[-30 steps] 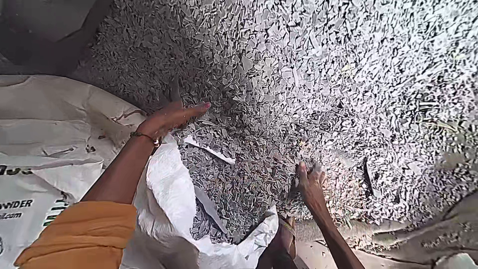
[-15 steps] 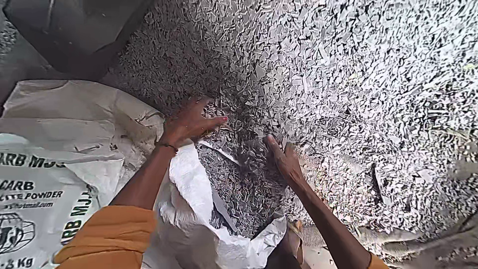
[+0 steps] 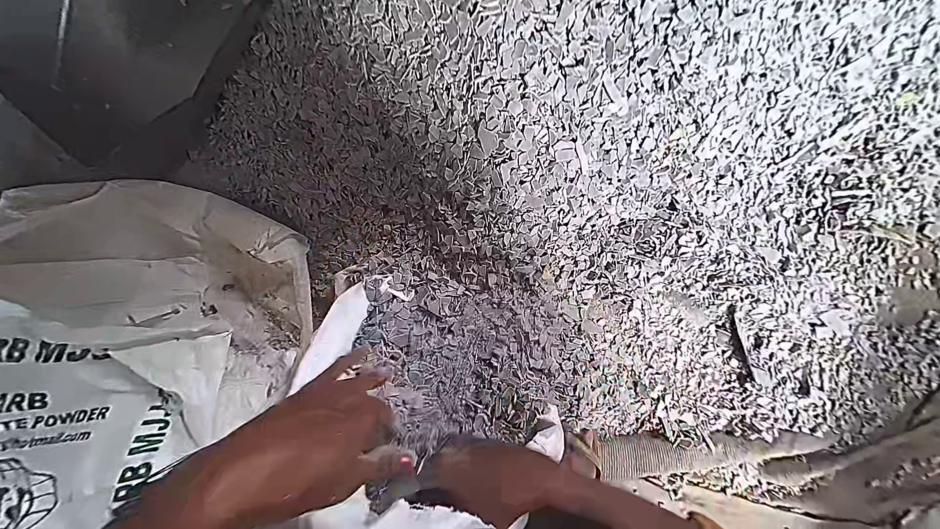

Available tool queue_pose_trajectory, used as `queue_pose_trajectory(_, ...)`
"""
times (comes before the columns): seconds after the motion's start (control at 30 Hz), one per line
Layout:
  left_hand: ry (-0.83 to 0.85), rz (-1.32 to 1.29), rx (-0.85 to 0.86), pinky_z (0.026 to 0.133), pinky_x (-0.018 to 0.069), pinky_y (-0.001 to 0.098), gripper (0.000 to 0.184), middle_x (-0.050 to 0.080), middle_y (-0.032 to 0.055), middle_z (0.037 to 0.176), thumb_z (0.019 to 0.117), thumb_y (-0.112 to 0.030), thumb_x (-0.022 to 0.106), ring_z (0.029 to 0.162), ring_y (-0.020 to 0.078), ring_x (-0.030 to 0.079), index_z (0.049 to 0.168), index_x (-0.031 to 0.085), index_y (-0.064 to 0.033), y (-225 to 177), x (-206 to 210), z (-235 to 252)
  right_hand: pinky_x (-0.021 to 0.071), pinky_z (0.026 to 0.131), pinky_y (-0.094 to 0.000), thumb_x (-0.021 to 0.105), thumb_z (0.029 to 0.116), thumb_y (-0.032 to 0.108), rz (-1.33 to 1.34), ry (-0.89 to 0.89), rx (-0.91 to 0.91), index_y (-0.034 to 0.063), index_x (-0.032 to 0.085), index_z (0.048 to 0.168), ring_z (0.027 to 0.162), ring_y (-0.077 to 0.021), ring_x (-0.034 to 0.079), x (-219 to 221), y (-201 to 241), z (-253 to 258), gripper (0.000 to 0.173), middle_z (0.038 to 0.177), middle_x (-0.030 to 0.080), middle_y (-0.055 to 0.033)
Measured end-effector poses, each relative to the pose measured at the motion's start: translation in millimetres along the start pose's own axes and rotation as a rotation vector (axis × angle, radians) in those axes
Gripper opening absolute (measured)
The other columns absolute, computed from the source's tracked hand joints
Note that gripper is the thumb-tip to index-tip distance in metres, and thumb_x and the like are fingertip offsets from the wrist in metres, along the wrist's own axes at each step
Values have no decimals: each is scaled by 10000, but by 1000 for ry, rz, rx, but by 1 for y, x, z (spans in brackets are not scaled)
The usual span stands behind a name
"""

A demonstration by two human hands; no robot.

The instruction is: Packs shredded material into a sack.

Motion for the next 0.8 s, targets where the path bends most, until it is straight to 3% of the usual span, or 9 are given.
queue_pose_trajectory(0.03,-170,12,44,1223,162,674,651,773,77,1128,1043,-618,361,1351,364,564,1067,802,-141,-1,-7,-17,526,979,-470,593,1006,62,-114,-100,-74,-56,720,1153,1079,-309,697,-25,6,-11,227,1107,728,-222)
queue_pose_trajectory(0.1,-510,19,165,1171,253,678,632,787,49,980,1063,-579,357,1223,312,662,911,798,-153,-4,-32,-52,531,1029,-435,650,994,172,-321,-494,-18,-21,720,1199,1150,-261,688,-113,8,-55,290,1190,728,-181)
queue_pose_trajectory(0.2,-797,32,238,1122,281,601,559,738,43,1177,1033,-642,373,1262,261,597,1070,766,-246,0,-51,-70,462,1054,-604,661,987,200,-757,-1206,329,-94,589,1332,1275,-456,576,-253,2,-156,459,1365,579,-325)
queue_pose_trajectory(0.27,-939,-63,255,1121,276,479,505,708,-8,1226,1027,-647,399,1307,190,530,1147,731,-286,2,-50,-67,358,1106,-681,583,1017,349,-849,-1467,522,-116,549,1376,1381,-541,437,-314,-16,-206,588,1479,445,-381)
queue_pose_trajectory(0.33,-1070,-221,284,1152,275,389,417,702,-97,1223,1045,-588,433,1343,116,484,1075,728,-295,6,-43,-64,351,1108,-664,516,1038,438,-773,-1638,592,-85,601,1324,1363,-518,461,-336,-41,-211,602,1439,496,-354)
queue_pose_trajectory(0.4,-1183,-315,281,1144,318,346,381,717,-151,1146,1060,-551,429,1310,78,514,1021,720,-308,10,-39,-64,379,1052,-692,471,1041,460,-808,-1673,587,-91,651,1230,1307,-538,499,-325,-49,-179,610,1368,547,-361)
queue_pose_trajectory(0.57,-1293,-262,436,1021,447,312,496,692,-22,829,1067,-429,517,1039,115,640,668,594,-144,-6,-53,-63,441,972,-675,536,1012,469,-646,-1508,491,-60,696,1147,1204,-507,567,-270,-40,-101,569,1248,626,-305)
queue_pose_trajectory(0.7,-1374,-298,529,806,466,199,455,636,-8,795,1063,-380,550,862,46,611,692,549,-115,-14,-59,-59,486,933,-630,709,915,488,-371,-1338,375,-64,692,1173,1072,-453,651,-219,-39,-69,609,1128,685,-296)
queue_pose_trajectory(0.8,-1422,-272,506,669,442,141,451,608,3,753,1068,-358,547,750,5,580,704,533,-94,-19,-63,-65,510,936,-581,753,867,458,-309,-1203,225,-35,719,1158,1081,-397,668,-177,-31,-38,573,1158,703,-248)
Point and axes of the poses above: each hand's wrist, its own z-axis towards the middle knuckle, its own x-axis out of the palm, y = z × x, the point moved 9 cm from there along z, towards the middle knuckle
